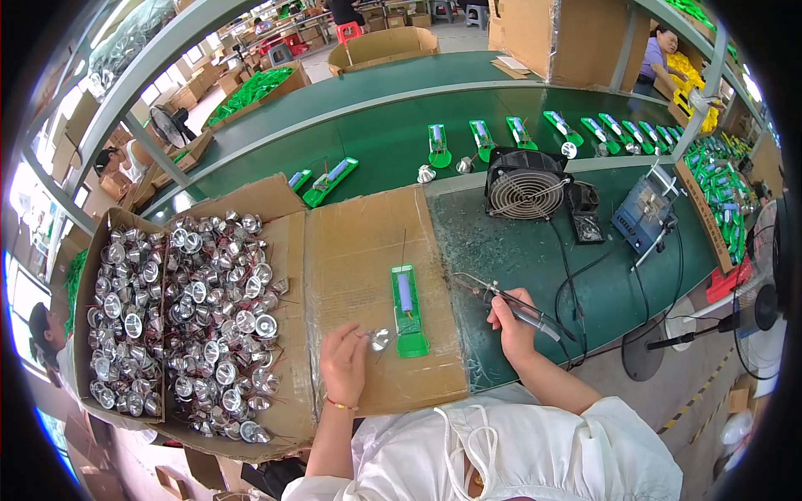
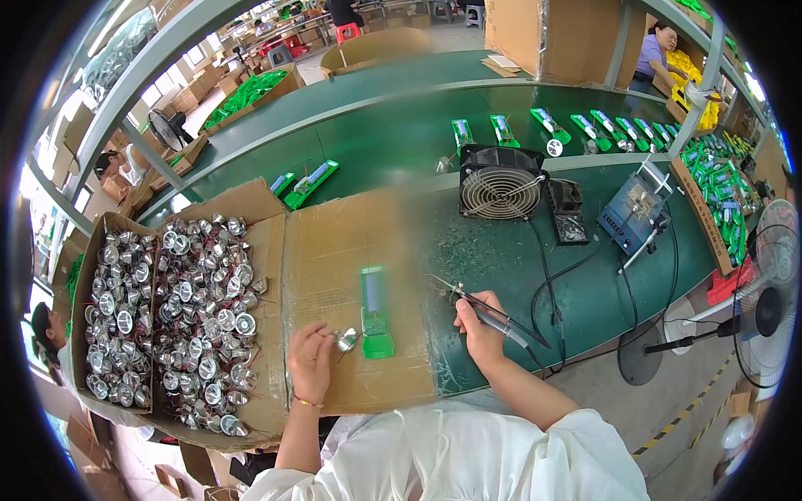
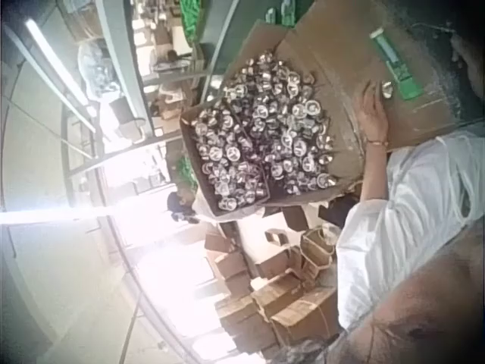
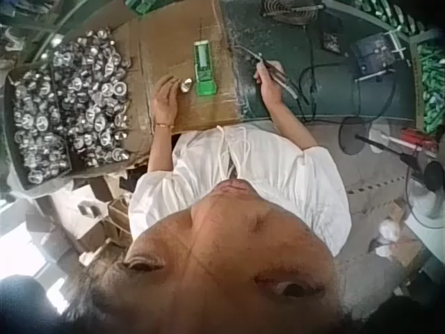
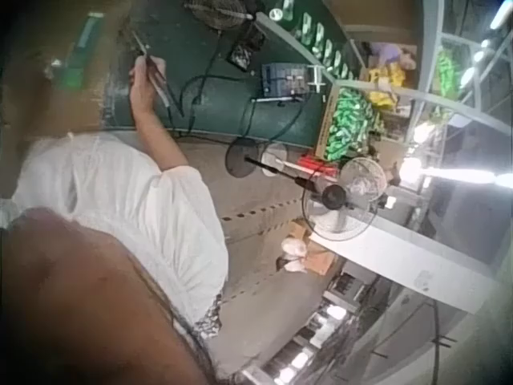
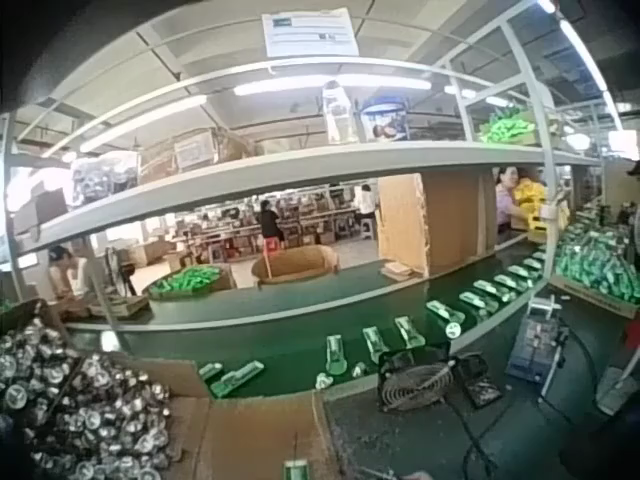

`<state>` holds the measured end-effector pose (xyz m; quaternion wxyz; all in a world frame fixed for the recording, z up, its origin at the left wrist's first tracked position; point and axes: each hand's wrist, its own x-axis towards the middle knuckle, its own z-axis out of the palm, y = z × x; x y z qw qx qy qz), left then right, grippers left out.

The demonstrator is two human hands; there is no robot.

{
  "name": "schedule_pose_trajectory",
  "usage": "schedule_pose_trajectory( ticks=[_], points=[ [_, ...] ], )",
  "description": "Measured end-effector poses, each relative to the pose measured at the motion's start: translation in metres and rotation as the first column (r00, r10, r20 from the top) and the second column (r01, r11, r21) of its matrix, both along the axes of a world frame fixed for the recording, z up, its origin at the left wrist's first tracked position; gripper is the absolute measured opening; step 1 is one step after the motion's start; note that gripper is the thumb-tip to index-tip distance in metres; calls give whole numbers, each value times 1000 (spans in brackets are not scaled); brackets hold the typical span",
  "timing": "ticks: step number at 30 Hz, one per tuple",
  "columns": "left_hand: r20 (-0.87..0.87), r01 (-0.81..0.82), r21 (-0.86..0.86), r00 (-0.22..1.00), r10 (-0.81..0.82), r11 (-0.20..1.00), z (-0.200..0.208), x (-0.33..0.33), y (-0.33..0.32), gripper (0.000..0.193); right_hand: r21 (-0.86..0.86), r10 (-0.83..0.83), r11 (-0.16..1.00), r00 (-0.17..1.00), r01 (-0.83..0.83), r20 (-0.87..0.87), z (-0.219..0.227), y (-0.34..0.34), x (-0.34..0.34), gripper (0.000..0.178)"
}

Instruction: Solder wires onto small LED circuit strips at an assembly line station.

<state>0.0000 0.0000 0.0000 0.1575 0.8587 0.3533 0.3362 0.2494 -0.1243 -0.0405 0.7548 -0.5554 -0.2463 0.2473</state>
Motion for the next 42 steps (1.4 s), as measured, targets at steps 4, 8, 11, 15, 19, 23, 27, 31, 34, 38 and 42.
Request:
schedule_pose_trajectory(
  ticks=[4, 8, 11, 15, 19, 23, 27, 31, 34, 38, 42],
  points=[
    [332, -117, -433, 901, 279, 894, 16, -3, 10, 11, 9, -11, 1000, 1000, 11, -13, 0, -4, -3, 19],
    [341, -36, -665, 874, 347, 746, 23, -12, 12, 14, -22, 15, 1000, 1000, -15, 10, 3, -5, -6, 18],
    [243, -23, -739, 923, 298, 673, 19, 1, 5, 14, -66, 63, 996, 994, -57, 91, 14, -4, -8, 17],
    [106, -103, -704, 963, 247, 703, 19, 21, 7, 20, -111, 127, 988, 971, -106, 201, 26, -10, -14, 25],
    [128, -73, -702, 966, 227, 709, 1, 27, 9, 22, -135, 172, 983, 881, -124, 441, 40, -10, -22, 18],
    [117, -49, -661, 979, 168, 749, -13, 30, 5, 23, -134, 196, 980, 786, -145, 587, 42, -6, -27, 18],
    [134, 15, -657, 986, 97, 754, -5, 35, -4, 18, -192, 276, 959, 839, -209, 468, 38, -13, -30, 17],
    [129, 75, -535, 992, -6, 841, 2, 36, -9, 13, -140, 284, 958, 891, -249, 353, 29, -22, -29, 18],
    [130, 102, -514, 991, -40, 852, -1, 38, -10, 12, -109, 293, 956, 900, -273, 323, 27, -27, -24, 21],
    [119, 118, -501, 991, -67, 857, -5, 37, -9, 11, -116, 387, 921, 849, -371, 360, 30, -25, -25, 20],
    [135, 113, -509, 990, -51, 853, -6, 39, -10, 12, -136, 338, 941, 857, -310, 388, 31, -23, -25, 19]
  ],
)
